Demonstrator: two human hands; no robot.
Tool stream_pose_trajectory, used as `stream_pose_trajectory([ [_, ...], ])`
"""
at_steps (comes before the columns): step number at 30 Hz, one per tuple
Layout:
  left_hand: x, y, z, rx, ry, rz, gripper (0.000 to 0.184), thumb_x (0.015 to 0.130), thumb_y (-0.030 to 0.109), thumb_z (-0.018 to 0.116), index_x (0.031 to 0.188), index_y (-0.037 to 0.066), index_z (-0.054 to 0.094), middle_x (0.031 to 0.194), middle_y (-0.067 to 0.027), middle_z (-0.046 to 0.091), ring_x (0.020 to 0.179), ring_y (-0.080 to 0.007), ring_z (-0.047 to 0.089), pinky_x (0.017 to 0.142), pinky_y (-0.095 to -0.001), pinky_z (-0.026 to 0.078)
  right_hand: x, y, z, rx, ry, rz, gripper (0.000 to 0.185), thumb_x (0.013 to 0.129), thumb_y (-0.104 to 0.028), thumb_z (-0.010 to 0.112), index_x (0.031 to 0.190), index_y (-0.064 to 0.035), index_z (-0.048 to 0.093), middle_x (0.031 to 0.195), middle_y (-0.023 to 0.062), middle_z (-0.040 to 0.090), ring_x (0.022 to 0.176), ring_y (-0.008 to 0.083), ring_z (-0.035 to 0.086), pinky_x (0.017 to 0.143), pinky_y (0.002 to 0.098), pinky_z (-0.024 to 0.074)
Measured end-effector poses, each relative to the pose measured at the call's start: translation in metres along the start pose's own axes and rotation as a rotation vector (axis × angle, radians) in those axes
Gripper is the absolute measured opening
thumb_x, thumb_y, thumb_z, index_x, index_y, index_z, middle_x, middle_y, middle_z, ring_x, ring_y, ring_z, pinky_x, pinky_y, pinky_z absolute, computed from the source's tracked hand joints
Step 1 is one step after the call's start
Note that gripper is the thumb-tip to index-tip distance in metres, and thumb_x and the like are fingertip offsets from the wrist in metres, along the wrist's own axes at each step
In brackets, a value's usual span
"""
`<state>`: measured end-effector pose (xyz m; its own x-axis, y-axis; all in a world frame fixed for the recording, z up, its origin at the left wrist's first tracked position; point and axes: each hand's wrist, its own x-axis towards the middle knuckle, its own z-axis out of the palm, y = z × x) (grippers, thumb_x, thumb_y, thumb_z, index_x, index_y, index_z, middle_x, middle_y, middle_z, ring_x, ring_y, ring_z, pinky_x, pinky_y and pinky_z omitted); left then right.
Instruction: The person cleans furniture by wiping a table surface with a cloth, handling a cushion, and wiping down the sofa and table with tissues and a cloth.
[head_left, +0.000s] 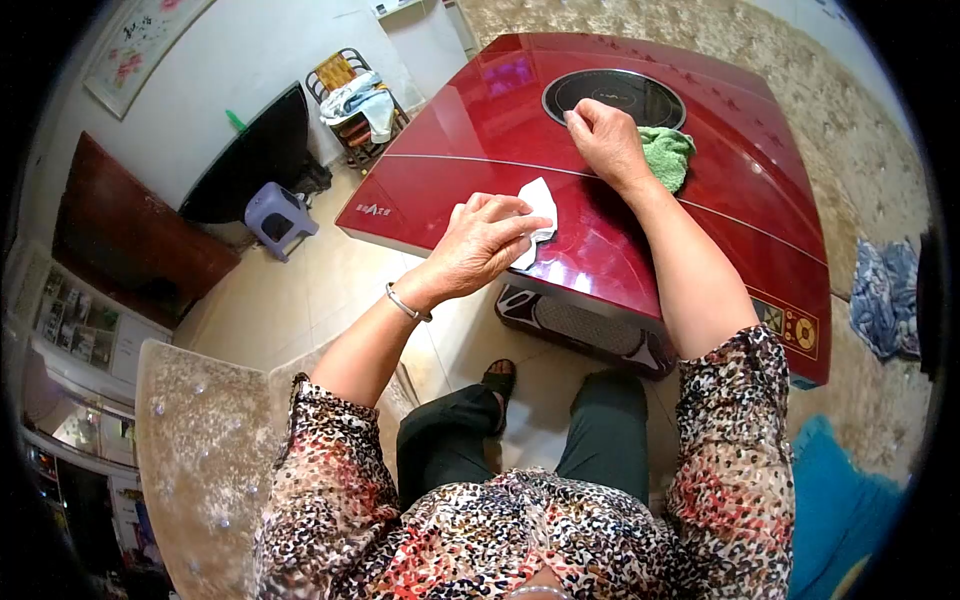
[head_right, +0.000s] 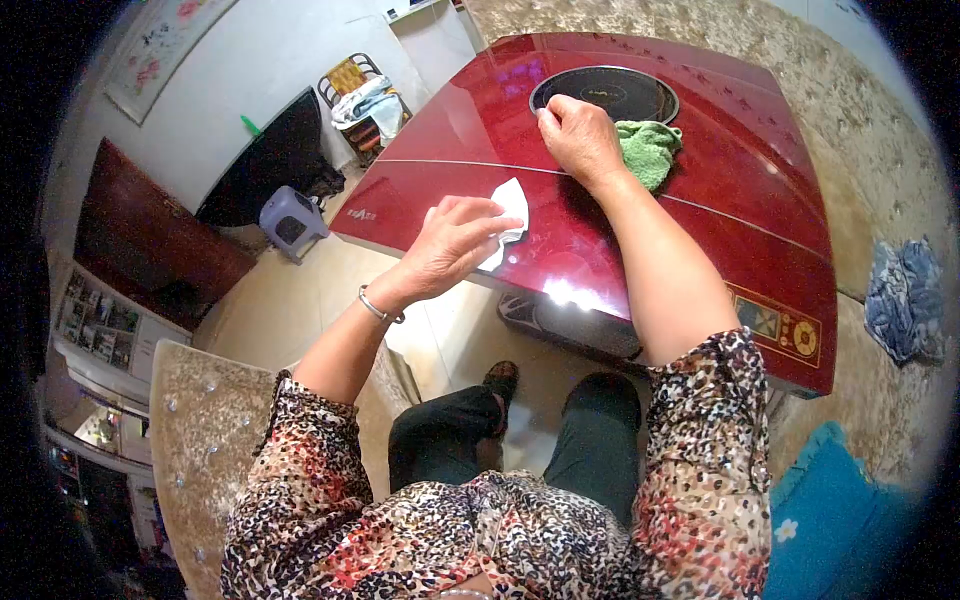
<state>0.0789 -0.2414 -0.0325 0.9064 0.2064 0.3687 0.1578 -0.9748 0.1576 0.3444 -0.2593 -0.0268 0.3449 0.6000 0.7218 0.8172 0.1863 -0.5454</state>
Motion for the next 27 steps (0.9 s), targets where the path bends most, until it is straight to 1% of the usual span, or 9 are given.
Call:
stream_pose_trajectory([
  [3, -0.003, 0.001, -0.001, -0.033, 0.009, -0.002, 0.032, 0.094, 0.020, 0.065, 0.125, 0.023, 0.069, 0.124, -0.0054, 0.062, 0.118, -0.0284, 0.051, 0.099, -0.0440, 0.036, 0.000, 0.001, 0.005, -0.004, -0.021, -0.010, 0.026, 0.093, -0.029, 0.063, 0.084, -0.0048, 0.066, 0.083, 0.0223, 0.067, 0.081, 0.0433, 0.066, 0.070, 0.0520, 0.0512],
  [9, -0.014, -0.002, 0.004, 0.034, 0.036, 0.057, 0.041, 0.098, 0.044, 0.058, 0.119, 0.010, 0.064, 0.119, -0.0097, 0.061, 0.111, -0.0296, 0.052, 0.092, -0.0425, 0.039, -0.002, 0.001, 0.007, -0.028, -0.054, -0.111, 0.027, 0.093, -0.028, 0.062, 0.081, -0.0037, 0.063, 0.085, 0.0231, 0.066, 0.083, 0.0437, 0.066, 0.071, 0.0523, 0.0512],
  [13, -0.022, 0.000, 0.007, 0.069, 0.089, 0.089, 0.047, 0.096, 0.051, 0.058, 0.118, 0.010, 0.063, 0.117, -0.0102, 0.058, 0.109, -0.0307, 0.053, 0.092, -0.0431, 0.040, -0.002, 0.001, 0.007, -0.035, -0.055, -0.090, 0.027, 0.093, -0.027, 0.062, 0.081, -0.0028, 0.064, 0.085, 0.0235, 0.067, 0.083, 0.0441, 0.066, 0.071, 0.0531, 0.0511],
  [14, -0.025, 0.002, 0.008, 0.078, 0.098, 0.093, 0.043, 0.092, 0.046, 0.065, 0.116, 0.010, 0.062, 0.116, -0.0097, 0.057, 0.108, -0.0305, 0.053, 0.093, -0.0436, 0.040, -0.002, 0.001, 0.008, -0.036, -0.055, -0.090, 0.027, 0.093, -0.027, 0.062, 0.081, -0.0028, 0.064, 0.085, 0.0231, 0.067, 0.083, 0.0438, 0.066, 0.072, 0.0533, 0.0514],
  [15, -0.027, 0.007, 0.008, 0.069, 0.131, 0.107, 0.036, 0.085, 0.028, 0.076, 0.111, 0.009, 0.061, 0.113, -0.0093, 0.056, 0.105, -0.0305, 0.053, 0.091, -0.0437, 0.042, -0.003, 0.001, 0.008, -0.036, -0.059, -0.086, 0.027, 0.093, -0.027, 0.062, 0.081, -0.0028, 0.064, 0.085, 0.0227, 0.068, 0.083, 0.0436, 0.066, 0.072, 0.0535, 0.0516],
  [18, -0.035, 0.009, 0.009, 0.034, 0.182, 0.086, 0.035, 0.075, 0.009, 0.079, 0.103, 0.007, 0.057, 0.105, -0.0106, 0.055, 0.098, -0.0322, 0.052, 0.085, -0.0423, 0.043, -0.005, -0.004, 0.005, -0.051, -0.070, -0.091, 0.026, 0.092, -0.026, 0.063, 0.081, -0.0027, 0.065, 0.084, 0.0222, 0.068, 0.082, 0.0428, 0.067, 0.073, 0.0530, 0.0525],
  [21, -0.041, 0.015, 0.012, 0.120, 0.252, 0.048, 0.034, 0.073, 0.006, 0.078, 0.095, 0.007, 0.052, 0.095, -0.0119, 0.051, 0.091, -0.0329, 0.051, 0.079, -0.0434, 0.043, -0.005, -0.004, 0.005, -0.050, -0.086, -0.081, 0.024, 0.092, -0.025, 0.064, 0.082, -0.0031, 0.066, 0.082, 0.0219, 0.068, 0.081, 0.0422, 0.067, 0.072, 0.0532, 0.0525],
  [25, -0.029, 0.030, 0.014, 0.121, 0.246, 0.115, 0.039, 0.074, 0.011, 0.080, 0.105, 0.009, 0.056, 0.092, -0.0111, 0.055, 0.085, -0.0318, 0.054, 0.073, -0.0420, 0.041, -0.005, -0.004, 0.006, -0.053, -0.101, -0.081, 0.024, 0.091, -0.025, 0.064, 0.083, -0.0035, 0.067, 0.084, 0.0221, 0.069, 0.082, 0.0417, 0.068, 0.073, 0.0529, 0.0526],
  [27, -0.024, 0.040, 0.016, 0.129, 0.199, 0.086, 0.043, 0.077, 0.010, 0.076, 0.117, 0.011, 0.060, 0.095, -0.0109, 0.057, 0.088, -0.0306, 0.055, 0.079, -0.0431, 0.044, -0.005, -0.006, 0.007, -0.056, -0.103, -0.076, 0.024, 0.091, -0.026, 0.064, 0.083, -0.0036, 0.068, 0.084, 0.0221, 0.069, 0.082, 0.0415, 0.068, 0.073, 0.0527, 0.0527],
])
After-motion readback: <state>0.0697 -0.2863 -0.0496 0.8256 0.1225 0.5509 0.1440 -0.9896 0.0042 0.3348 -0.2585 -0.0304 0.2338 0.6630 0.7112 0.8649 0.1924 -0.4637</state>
